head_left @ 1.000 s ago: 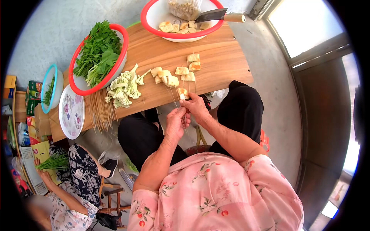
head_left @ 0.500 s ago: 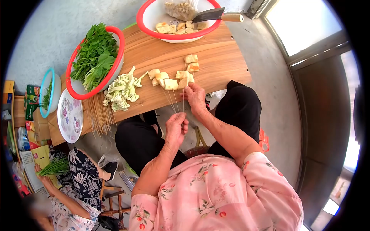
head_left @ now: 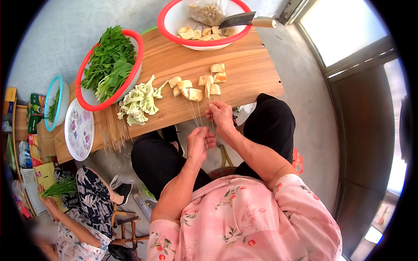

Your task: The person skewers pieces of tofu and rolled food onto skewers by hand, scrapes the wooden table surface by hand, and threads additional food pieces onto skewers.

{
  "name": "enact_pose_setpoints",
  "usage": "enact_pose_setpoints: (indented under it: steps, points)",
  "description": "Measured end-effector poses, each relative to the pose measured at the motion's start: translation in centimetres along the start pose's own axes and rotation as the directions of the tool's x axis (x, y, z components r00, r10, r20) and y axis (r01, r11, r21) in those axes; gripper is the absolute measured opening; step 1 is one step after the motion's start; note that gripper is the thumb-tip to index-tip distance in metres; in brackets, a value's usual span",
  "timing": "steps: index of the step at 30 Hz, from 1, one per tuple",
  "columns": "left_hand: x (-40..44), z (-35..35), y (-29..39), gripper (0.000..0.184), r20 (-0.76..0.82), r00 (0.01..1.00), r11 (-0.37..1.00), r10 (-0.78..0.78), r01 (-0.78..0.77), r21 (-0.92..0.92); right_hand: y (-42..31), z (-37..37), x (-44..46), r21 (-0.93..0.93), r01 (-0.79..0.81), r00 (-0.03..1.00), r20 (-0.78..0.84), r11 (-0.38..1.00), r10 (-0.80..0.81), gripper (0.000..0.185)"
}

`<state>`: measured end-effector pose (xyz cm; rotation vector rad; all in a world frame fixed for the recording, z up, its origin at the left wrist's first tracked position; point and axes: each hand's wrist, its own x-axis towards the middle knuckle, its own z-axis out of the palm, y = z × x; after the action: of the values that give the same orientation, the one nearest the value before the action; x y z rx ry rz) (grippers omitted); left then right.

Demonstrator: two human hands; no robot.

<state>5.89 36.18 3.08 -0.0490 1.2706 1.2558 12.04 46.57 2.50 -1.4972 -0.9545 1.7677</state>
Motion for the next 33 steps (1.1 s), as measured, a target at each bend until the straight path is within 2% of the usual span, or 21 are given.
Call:
enact_pose_setpoints:
  steps: [3,5,10,12,14,15,17,18,19,21,22,24,26,28,29,31,32,33]
  points:
    - [0.4,0.1,0.1,0.018,-0.034,0.999,0.999,0.035,-0.035,0.000,-0.8,-0.3,0.4,-0.001,0.019,1.000,-0.024,1.000,-0.019,0.015]
    - [0.6,0.2,0.1,0.019,-0.037,0.999,0.999,0.030,-0.029,0.016,-1.2,-0.5,0.8,0.106,0.024,1.000,-0.002,0.994,-0.023,0.015]
    - [1.0,0.6,-0.1,0.020,-0.027,0.999,0.999,0.035,-0.035,0.016,-1.2,-1.3,2.3,0.100,0.028,0.999,-0.030,0.995,-0.025,0.015]
    - [1.0,1.0,-0.4,0.017,-0.115,0.983,0.976,0.146,-0.124,0.179,-1.2,-1.6,2.0,0.072,0.045,0.998,-0.049,0.996,-0.041,0.016]
    - [1.7,0.7,-1.1,0.017,-0.116,0.979,0.965,0.166,-0.137,0.222,-1.1,-1.9,1.9,0.053,0.186,0.981,-0.073,0.981,-0.182,0.018]
    - [2.2,0.5,-1.5,0.017,-0.114,0.976,0.952,0.187,-0.152,0.265,-1.3,-2.0,2.0,0.052,0.184,0.981,-0.072,0.982,-0.180,0.018]
    - [2.9,0.5,-2.2,0.019,-0.109,0.975,0.948,0.194,-0.158,0.276,-2.4,-2.5,2.5,0.132,0.284,0.958,-0.087,0.950,-0.275,0.024]
    - [3.2,0.5,-2.4,0.021,-0.102,0.974,0.943,0.203,-0.166,0.288,-3.7,-2.7,2.1,0.178,0.203,0.979,-0.065,0.963,-0.194,0.022]
    - [3.3,0.6,-2.6,0.021,-0.102,0.974,0.943,0.202,-0.166,0.287,-3.8,-3.2,2.6,0.177,0.202,0.979,-0.066,0.963,-0.194,0.022]
    - [3.4,1.1,-2.6,0.023,-0.098,0.992,0.982,0.080,-0.061,0.180,-3.7,-4.3,3.7,0.309,0.062,0.996,-0.082,0.949,-0.038,0.021]
    - [3.4,1.2,-2.5,0.023,-0.098,0.992,0.982,0.080,-0.062,0.179,-3.5,-4.7,4.2,0.370,0.021,0.995,-0.100,0.929,0.017,0.016]
    - [3.5,1.3,-2.2,0.023,-0.040,0.999,0.995,-0.012,0.016,0.100,-3.1,-5.2,4.5,0.384,-0.004,0.995,-0.088,0.923,0.041,0.017]
    - [3.6,1.4,-2.1,0.022,-0.054,0.999,0.997,-0.001,0.005,0.083,-2.5,-5.5,4.7,0.396,-0.036,0.995,-0.071,0.918,0.069,0.018]
    - [3.5,1.4,-1.9,0.021,-0.076,0.997,0.998,0.018,-0.013,0.066,-2.1,-5.3,4.7,0.221,-0.012,0.994,-0.106,0.975,0.036,0.019]
    - [3.4,1.5,-1.8,0.019,-0.065,0.997,0.995,0.033,-0.026,0.096,-1.9,-5.3,4.9,0.220,-0.016,0.995,-0.094,0.975,0.038,0.019]
    - [3.4,1.4,-1.8,0.018,-0.068,0.996,0.992,0.054,-0.045,0.121,-1.5,-5.4,5.2,-0.062,0.124,0.986,-0.102,0.990,-0.130,0.021]
    - [3.6,1.2,-1.9,0.015,-0.056,0.997,0.997,0.048,-0.044,0.069,-1.5,-5.4,5.3,-0.155,0.163,0.978,-0.102,0.974,-0.180,0.023]
    - [3.6,1.0,-1.8,0.013,-0.040,0.998,0.999,0.043,-0.042,0.020,-0.9,-5.6,5.8,-0.154,0.163,0.980,-0.089,0.975,-0.178,0.023]
